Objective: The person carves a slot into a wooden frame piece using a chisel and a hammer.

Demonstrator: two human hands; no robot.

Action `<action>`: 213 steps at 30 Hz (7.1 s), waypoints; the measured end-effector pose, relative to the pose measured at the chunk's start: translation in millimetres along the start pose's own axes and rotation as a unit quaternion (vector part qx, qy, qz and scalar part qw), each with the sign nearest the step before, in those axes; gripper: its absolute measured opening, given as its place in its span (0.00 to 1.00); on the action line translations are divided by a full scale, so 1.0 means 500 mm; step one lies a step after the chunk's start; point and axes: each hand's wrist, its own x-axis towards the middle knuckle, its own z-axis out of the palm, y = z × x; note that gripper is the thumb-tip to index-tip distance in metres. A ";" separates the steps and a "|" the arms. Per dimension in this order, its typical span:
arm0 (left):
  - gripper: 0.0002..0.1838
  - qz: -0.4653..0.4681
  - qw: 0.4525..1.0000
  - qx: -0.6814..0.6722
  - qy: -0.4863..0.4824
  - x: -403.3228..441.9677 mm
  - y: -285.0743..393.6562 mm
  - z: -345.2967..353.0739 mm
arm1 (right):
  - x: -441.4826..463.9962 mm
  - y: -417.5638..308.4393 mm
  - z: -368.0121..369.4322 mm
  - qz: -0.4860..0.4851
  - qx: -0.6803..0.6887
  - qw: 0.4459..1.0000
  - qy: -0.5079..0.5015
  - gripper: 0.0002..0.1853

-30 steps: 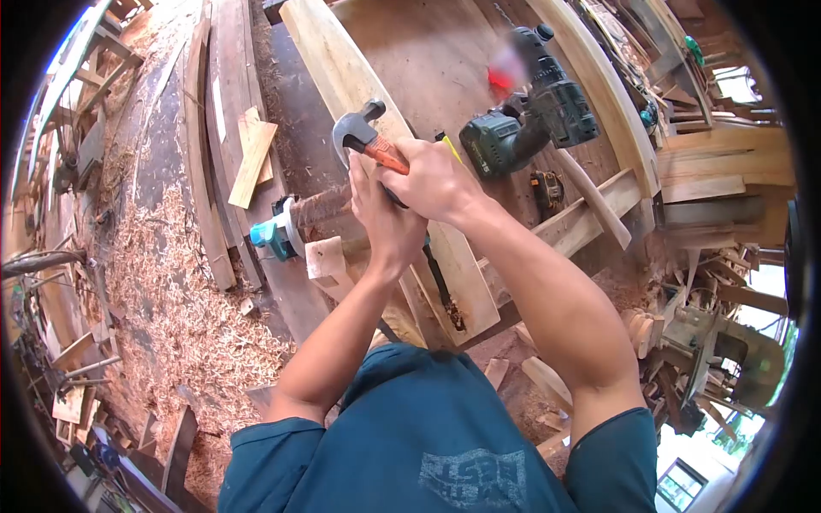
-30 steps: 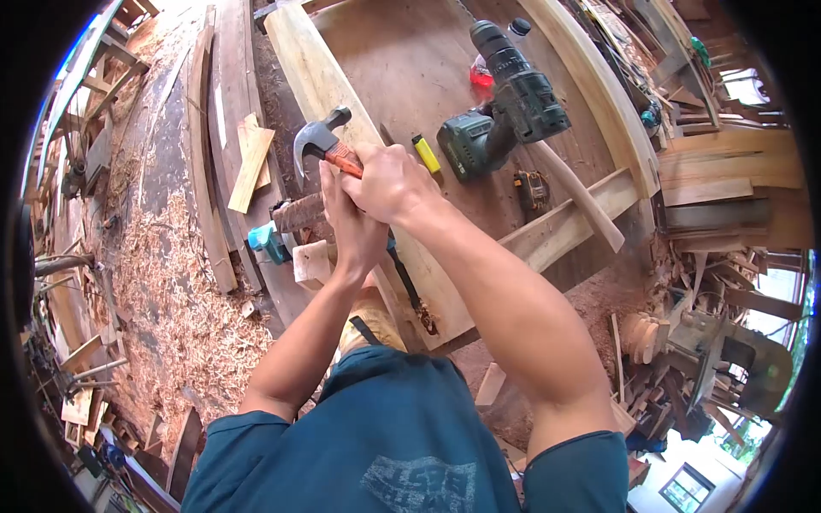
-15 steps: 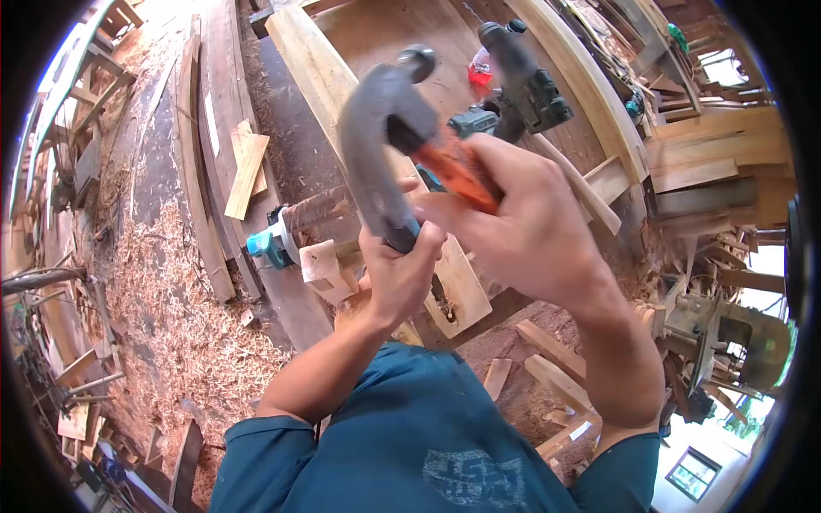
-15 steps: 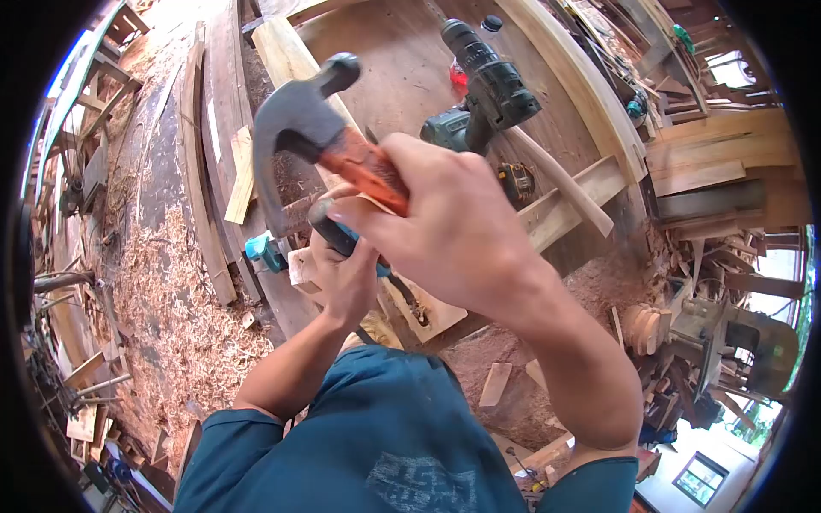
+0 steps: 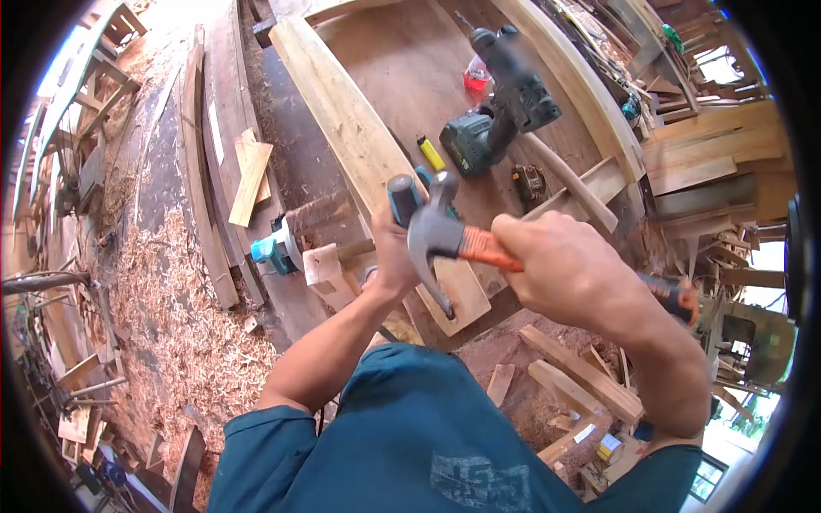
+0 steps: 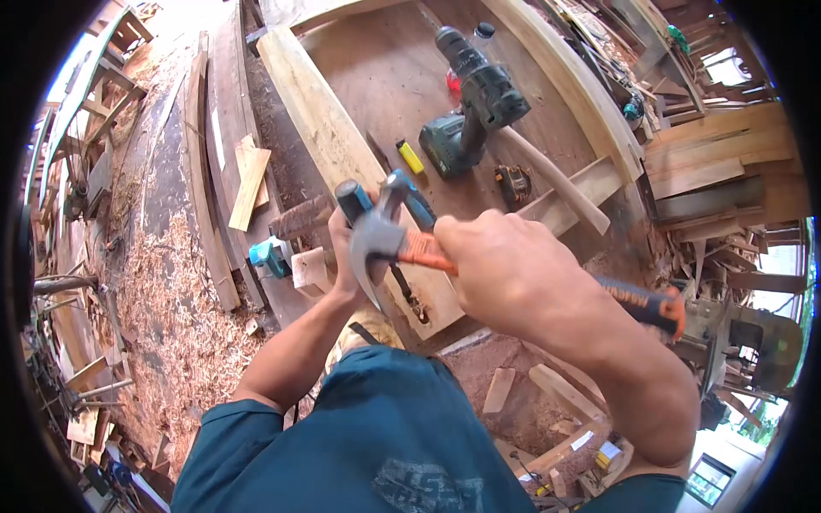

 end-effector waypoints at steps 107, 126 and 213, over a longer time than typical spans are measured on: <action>0.14 0.201 0.566 0.213 -0.771 -0.321 0.098 0.143 | -0.435 -0.060 0.770 0.315 0.624 0.558 0.448 0.13; 0.20 0.180 0.660 0.282 -0.672 -0.325 0.060 0.157 | -0.476 -0.123 0.798 0.314 0.434 0.584 0.610 0.13; 0.15 0.097 0.733 0.092 -0.667 -0.318 -0.069 0.105 | -0.359 -0.008 0.444 0.157 0.358 0.859 0.331 0.20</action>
